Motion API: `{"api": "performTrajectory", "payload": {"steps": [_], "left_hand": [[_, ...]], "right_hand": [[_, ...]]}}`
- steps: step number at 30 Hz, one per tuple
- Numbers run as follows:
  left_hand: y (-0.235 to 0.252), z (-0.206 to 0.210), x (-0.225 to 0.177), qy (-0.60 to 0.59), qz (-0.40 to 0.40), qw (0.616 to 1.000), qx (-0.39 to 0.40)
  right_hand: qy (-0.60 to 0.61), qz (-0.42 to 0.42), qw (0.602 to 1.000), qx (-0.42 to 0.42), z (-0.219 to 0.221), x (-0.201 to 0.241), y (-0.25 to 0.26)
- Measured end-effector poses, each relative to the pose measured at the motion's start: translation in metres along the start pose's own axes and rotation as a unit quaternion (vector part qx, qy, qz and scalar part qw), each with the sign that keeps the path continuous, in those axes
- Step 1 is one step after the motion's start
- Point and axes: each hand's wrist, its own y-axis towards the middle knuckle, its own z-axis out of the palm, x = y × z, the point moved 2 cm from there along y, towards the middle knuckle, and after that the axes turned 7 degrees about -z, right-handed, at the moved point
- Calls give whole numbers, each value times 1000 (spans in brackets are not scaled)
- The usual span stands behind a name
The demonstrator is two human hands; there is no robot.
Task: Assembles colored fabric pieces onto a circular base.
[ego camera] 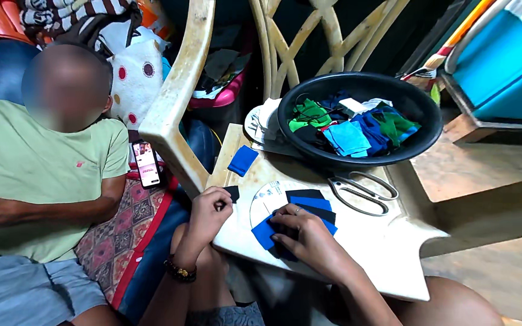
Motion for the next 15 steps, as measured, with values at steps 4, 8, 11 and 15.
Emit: {"api": "performTrajectory", "payload": {"steps": [4, 8, 11, 15], "left_hand": [[-12, -4, -14, -264, -96, 959, -35], [-27, 0, -36, -446, -134, 883, 53], [-31, 4, -40, -489, -124, 856, 113], [-31, 7, -43, -504, -133, 843, 131]], "right_hand": [[25, -57, 991, -116, 3, -2, -1], [149, -65, 972, -169, 9, 8, 1], [282, -27, 953, -112, 13, 7, 4], [494, 39, 866, -57, 12, 4, 5]]}}
